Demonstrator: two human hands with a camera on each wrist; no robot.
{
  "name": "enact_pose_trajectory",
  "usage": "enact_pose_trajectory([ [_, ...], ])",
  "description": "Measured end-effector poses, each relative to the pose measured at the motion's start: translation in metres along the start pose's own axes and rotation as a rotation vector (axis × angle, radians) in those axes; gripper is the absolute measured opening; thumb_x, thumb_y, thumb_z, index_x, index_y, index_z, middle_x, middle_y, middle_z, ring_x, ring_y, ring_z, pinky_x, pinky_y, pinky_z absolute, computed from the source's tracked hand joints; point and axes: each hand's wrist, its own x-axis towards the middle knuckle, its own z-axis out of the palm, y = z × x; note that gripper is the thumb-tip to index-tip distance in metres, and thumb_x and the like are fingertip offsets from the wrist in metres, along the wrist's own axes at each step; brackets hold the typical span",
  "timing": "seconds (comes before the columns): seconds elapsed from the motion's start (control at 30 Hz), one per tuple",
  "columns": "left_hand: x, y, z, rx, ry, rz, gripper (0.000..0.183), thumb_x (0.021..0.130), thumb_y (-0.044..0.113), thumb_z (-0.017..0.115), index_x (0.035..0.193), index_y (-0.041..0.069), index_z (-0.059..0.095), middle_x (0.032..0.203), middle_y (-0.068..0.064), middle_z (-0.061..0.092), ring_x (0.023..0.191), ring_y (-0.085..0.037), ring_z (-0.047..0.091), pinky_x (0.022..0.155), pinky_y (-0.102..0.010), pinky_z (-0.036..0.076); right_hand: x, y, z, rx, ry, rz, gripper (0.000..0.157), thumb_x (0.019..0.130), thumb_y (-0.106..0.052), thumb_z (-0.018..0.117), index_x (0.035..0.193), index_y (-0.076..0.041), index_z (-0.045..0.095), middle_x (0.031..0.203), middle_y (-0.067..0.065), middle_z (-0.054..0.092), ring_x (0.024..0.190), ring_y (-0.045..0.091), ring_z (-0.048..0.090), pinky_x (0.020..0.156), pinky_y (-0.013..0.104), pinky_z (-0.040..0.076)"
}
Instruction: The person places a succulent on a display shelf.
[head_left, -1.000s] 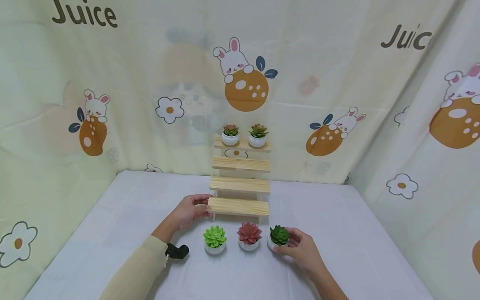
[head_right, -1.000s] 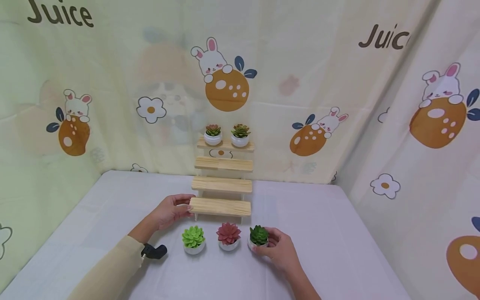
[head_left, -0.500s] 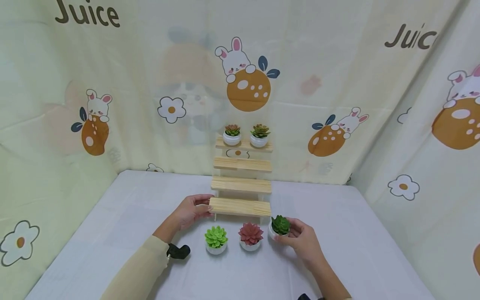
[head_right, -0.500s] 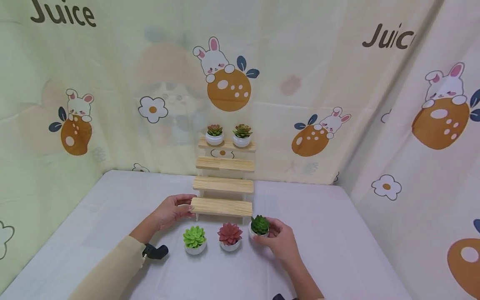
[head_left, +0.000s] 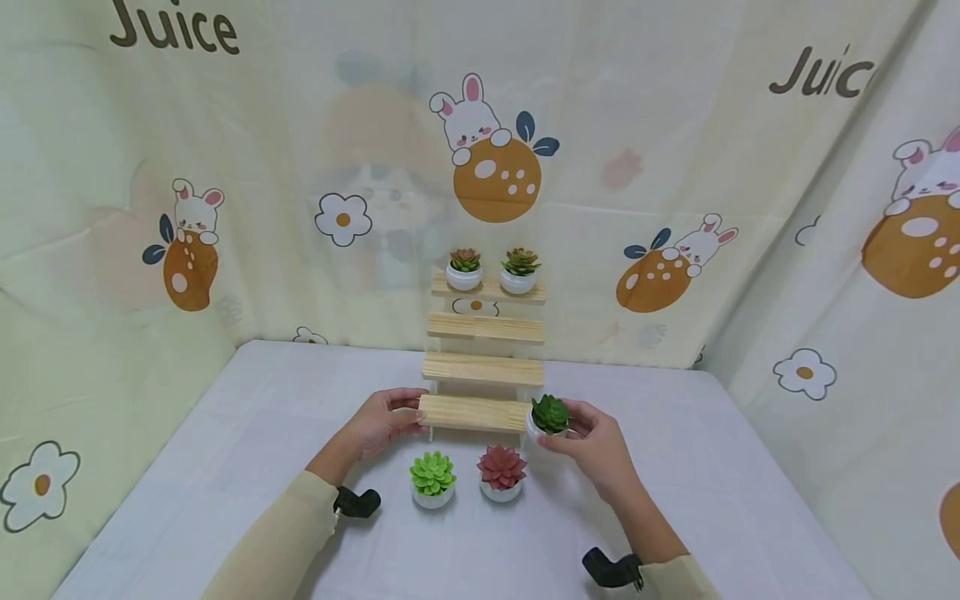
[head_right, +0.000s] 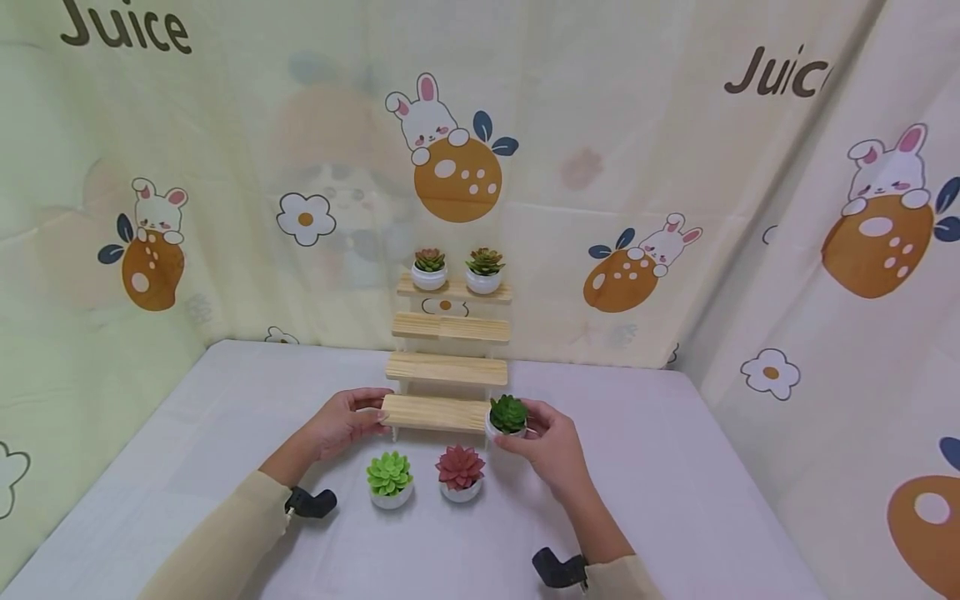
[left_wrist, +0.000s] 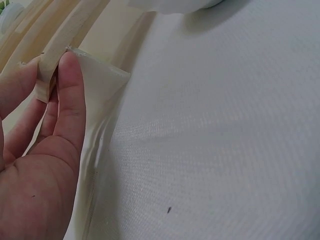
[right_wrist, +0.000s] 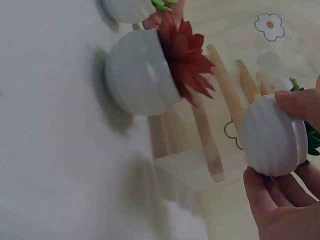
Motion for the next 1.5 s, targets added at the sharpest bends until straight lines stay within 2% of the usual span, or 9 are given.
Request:
enact_pose_trajectory([
  [0.33, -0.001, 0.001, -0.001, 0.000, 0.003, -0.004, 0.053, 0.096, -0.007, 0.063, 0.147, -0.006, 0.049, 0.126, -0.017, 0.056, 0.102, -0.018, 0.067, 0.094, -0.035, 0.064, 0.014, -0.015, 0.006, -0.005, -0.010, -0.038, 0.068, 0.079, -0.026, 0.090, 0.138, -0.009, 0.060, 0.140, 0.011, 0.062, 0.126, 0.026, 0.061, 0.105, 0.029, 0.057],
  [0.53, -0.002, 0.001, 0.000, 0.002, 0.001, 0.005, 0.053, 0.096, -0.007, 0.063, 0.147, -0.007, 0.048, 0.125, -0.018, 0.056, 0.101, -0.018, 0.067, 0.092, -0.034, 0.064, 0.021, -0.025, 0.012, 0.006, -0.011, -0.047, 0.068, 0.079, -0.026, 0.090, 0.138, -0.011, 0.061, 0.139, 0.009, 0.063, 0.126, 0.025, 0.061, 0.110, 0.037, 0.054],
  [0.77, -0.002, 0.000, -0.001, -0.003, -0.008, 0.014, 0.053, 0.097, -0.008, 0.061, 0.147, -0.008, 0.047, 0.125, -0.017, 0.057, 0.101, -0.018, 0.067, 0.091, -0.032, 0.064, 0.030, -0.035, 0.019, 0.034, -0.023, -0.057, 0.068, 0.080, -0.024, 0.089, 0.140, -0.011, 0.059, 0.141, 0.010, 0.062, 0.129, 0.026, 0.059, 0.113, 0.039, 0.052],
  [0.9, -0.001, -0.001, -0.001, -0.011, -0.002, 0.009, 0.053, 0.096, -0.008, 0.061, 0.147, -0.007, 0.047, 0.125, -0.017, 0.058, 0.101, -0.018, 0.067, 0.090, -0.032, 0.064, 0.036, -0.039, 0.022, 0.053, -0.030, -0.063, 0.066, 0.080, -0.024, 0.090, 0.138, -0.011, 0.061, 0.139, 0.010, 0.063, 0.127, 0.025, 0.060, 0.111, 0.036, 0.054],
  [0.97, 0.000, -0.001, -0.001, -0.012, 0.003, 0.005, 0.052, 0.096, -0.009, 0.061, 0.147, -0.007, 0.048, 0.124, -0.016, 0.059, 0.101, -0.018, 0.067, 0.090, -0.031, 0.064, 0.038, -0.041, 0.024, 0.067, -0.038, -0.065, 0.067, 0.079, -0.023, 0.090, 0.138, -0.010, 0.061, 0.139, 0.010, 0.063, 0.127, 0.024, 0.061, 0.108, 0.031, 0.055],
  [1.17, 0.000, 0.000, -0.001, -0.022, 0.000, 0.003, 0.052, 0.096, -0.008, 0.061, 0.147, -0.008, 0.047, 0.122, -0.016, 0.060, 0.099, -0.018, 0.068, 0.090, -0.032, 0.064, 0.044, -0.052, 0.032, 0.140, -0.054, -0.078, 0.066, 0.080, -0.014, 0.089, 0.139, -0.007, 0.060, 0.138, 0.014, 0.064, 0.120, 0.020, 0.064, 0.094, 0.018, 0.058],
  [1.33, 0.001, -0.001, -0.001, -0.026, -0.004, -0.002, 0.053, 0.096, -0.008, 0.061, 0.147, -0.007, 0.047, 0.123, -0.016, 0.059, 0.100, -0.018, 0.068, 0.091, -0.033, 0.064, 0.049, -0.057, 0.039, 0.184, -0.065, -0.085, 0.061, 0.081, -0.011, 0.088, 0.136, -0.006, 0.062, 0.135, 0.014, 0.065, 0.114, 0.016, 0.066, 0.089, 0.017, 0.060],
  [1.5, 0.001, -0.001, -0.002, -0.020, -0.002, -0.009, 0.053, 0.096, -0.008, 0.062, 0.147, -0.006, 0.048, 0.124, -0.017, 0.059, 0.101, -0.019, 0.068, 0.092, -0.034, 0.064, 0.054, -0.062, 0.045, 0.197, -0.068, -0.102, 0.059, 0.081, -0.010, 0.087, 0.135, -0.007, 0.063, 0.135, 0.014, 0.065, 0.115, 0.018, 0.066, 0.090, 0.019, 0.060],
])
